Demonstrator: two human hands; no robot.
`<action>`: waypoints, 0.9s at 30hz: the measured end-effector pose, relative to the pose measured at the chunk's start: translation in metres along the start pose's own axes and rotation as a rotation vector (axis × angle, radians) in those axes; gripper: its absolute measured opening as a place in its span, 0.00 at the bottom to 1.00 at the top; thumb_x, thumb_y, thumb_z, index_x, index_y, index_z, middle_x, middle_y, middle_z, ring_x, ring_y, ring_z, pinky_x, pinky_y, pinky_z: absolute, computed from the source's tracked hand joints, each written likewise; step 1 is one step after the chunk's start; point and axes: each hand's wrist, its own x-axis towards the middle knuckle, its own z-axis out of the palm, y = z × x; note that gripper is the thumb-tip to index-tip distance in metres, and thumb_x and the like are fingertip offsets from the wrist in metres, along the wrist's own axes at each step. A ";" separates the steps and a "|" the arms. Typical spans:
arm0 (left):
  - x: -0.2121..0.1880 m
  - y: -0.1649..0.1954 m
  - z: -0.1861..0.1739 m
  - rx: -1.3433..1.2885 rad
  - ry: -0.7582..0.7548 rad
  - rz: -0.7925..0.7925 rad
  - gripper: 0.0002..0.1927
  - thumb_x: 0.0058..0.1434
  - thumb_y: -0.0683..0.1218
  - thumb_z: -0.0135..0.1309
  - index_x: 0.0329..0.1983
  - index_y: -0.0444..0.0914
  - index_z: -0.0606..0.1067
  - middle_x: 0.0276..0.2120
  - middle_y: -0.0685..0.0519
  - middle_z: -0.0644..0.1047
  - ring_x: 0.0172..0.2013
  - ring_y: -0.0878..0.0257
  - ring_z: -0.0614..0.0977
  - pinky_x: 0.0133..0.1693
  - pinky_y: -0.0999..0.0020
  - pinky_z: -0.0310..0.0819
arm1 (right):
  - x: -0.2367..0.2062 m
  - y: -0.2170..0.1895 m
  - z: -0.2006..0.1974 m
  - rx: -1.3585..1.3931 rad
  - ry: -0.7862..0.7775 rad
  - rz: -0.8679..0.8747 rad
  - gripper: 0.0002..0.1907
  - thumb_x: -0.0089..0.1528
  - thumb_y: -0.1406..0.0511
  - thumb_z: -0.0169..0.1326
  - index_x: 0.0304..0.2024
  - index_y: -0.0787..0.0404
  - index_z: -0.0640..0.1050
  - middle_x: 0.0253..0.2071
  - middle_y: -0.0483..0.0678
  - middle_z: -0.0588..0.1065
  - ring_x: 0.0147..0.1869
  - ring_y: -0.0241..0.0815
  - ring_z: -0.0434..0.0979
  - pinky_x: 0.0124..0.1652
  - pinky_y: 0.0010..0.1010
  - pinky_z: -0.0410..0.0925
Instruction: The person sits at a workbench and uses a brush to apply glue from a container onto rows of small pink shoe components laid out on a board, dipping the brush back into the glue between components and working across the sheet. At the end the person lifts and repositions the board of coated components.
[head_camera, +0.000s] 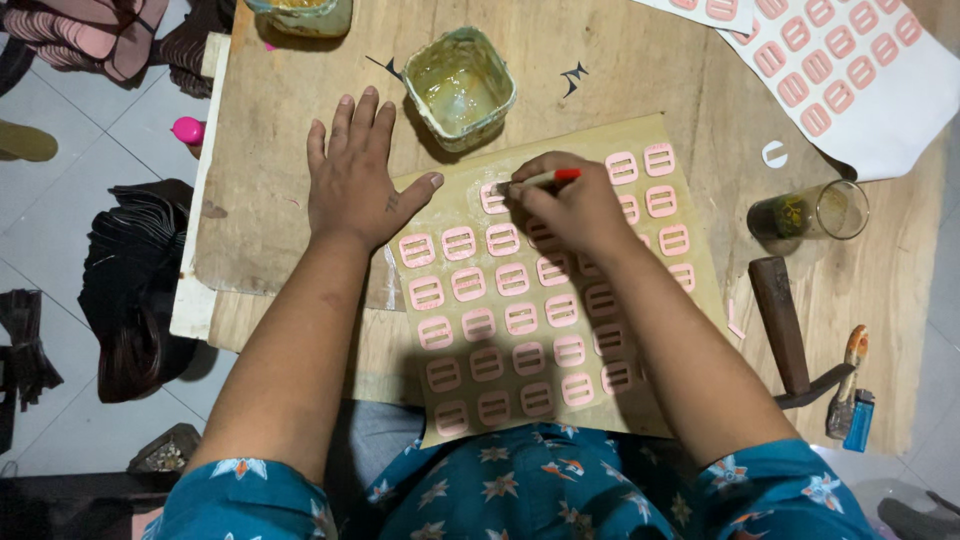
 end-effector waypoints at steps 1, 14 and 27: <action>0.001 0.000 0.000 0.002 0.010 0.006 0.51 0.57 0.72 0.54 0.74 0.37 0.60 0.75 0.46 0.55 0.74 0.49 0.50 0.70 0.44 0.34 | 0.000 0.000 0.001 0.002 -0.005 -0.017 0.07 0.62 0.68 0.60 0.42 0.64 0.81 0.35 0.47 0.82 0.38 0.32 0.82 0.38 0.25 0.75; 0.002 0.000 -0.001 0.003 0.015 0.006 0.51 0.56 0.72 0.55 0.74 0.37 0.60 0.75 0.46 0.56 0.74 0.49 0.51 0.70 0.44 0.35 | -0.012 -0.004 0.014 0.063 -0.010 -0.003 0.07 0.62 0.68 0.60 0.40 0.66 0.80 0.32 0.47 0.82 0.34 0.33 0.82 0.35 0.26 0.75; 0.000 -0.004 0.003 -0.007 0.031 0.018 0.51 0.57 0.73 0.54 0.74 0.37 0.60 0.75 0.46 0.56 0.74 0.49 0.51 0.70 0.44 0.35 | -0.013 0.008 -0.003 -0.108 0.136 -0.359 0.05 0.63 0.74 0.59 0.42 0.66 0.79 0.43 0.50 0.78 0.48 0.41 0.81 0.48 0.30 0.74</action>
